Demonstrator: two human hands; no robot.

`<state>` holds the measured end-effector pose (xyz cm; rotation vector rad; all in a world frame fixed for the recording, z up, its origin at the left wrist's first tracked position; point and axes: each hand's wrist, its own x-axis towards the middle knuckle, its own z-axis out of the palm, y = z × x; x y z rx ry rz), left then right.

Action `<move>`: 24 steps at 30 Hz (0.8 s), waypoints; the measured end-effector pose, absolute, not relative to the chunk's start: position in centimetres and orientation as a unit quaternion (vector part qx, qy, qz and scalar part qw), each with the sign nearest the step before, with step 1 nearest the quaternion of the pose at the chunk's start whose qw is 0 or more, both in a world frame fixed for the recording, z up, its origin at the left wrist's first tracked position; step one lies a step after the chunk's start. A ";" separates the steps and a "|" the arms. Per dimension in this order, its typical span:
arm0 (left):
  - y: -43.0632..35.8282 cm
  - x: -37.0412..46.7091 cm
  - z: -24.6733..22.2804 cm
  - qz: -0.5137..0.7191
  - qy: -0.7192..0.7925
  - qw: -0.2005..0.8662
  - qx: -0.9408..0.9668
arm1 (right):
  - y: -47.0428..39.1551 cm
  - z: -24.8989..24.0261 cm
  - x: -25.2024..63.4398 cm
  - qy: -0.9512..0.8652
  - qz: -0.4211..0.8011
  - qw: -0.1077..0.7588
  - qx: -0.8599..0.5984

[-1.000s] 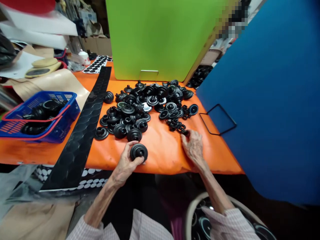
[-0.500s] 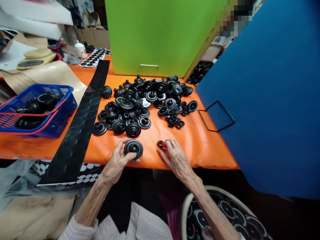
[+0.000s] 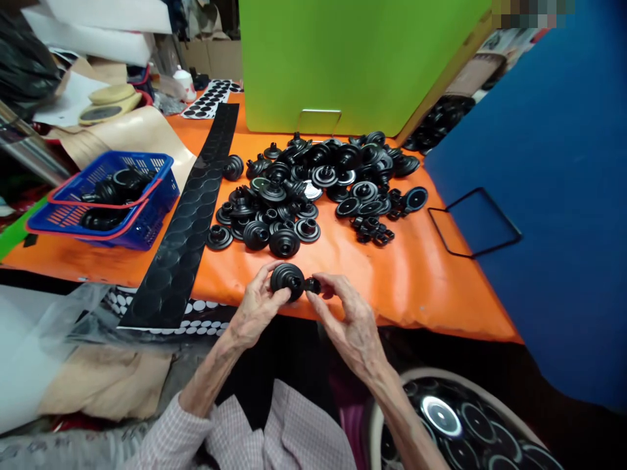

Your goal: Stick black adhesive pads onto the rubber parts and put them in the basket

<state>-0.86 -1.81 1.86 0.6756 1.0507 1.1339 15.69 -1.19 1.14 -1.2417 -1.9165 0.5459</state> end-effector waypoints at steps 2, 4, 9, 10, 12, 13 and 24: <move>-1.8 -0.8 1.8 0.501 0.471 0.652 0.320 | -2.1 1.4 14.7 -0.733 0.222 0.413 -0.493; -1.7 -0.7 1.8 0.498 0.473 0.643 0.339 | -2.4 1.2 14.2 -0.716 0.222 0.428 -0.505; -1.7 -0.5 1.4 0.502 0.457 0.643 0.354 | -2.2 0.4 13.6 -0.723 0.202 0.429 -0.502; -1.8 -0.5 1.3 0.501 0.453 0.647 0.352 | -2.2 0.3 13.5 -0.729 0.192 0.429 -0.498; -1.8 -0.5 1.3 0.499 0.445 0.659 0.345 | -2.4 0.2 13.3 -0.738 0.170 0.433 -0.489; -1.9 -0.5 1.3 0.501 0.440 0.663 0.340 | -2.6 0.1 13.2 -0.740 0.166 0.436 -0.484; -2.1 -0.7 1.9 0.514 0.393 0.693 0.318 | -1.9 1.5 13.1 -0.488 0.559 0.409 -0.530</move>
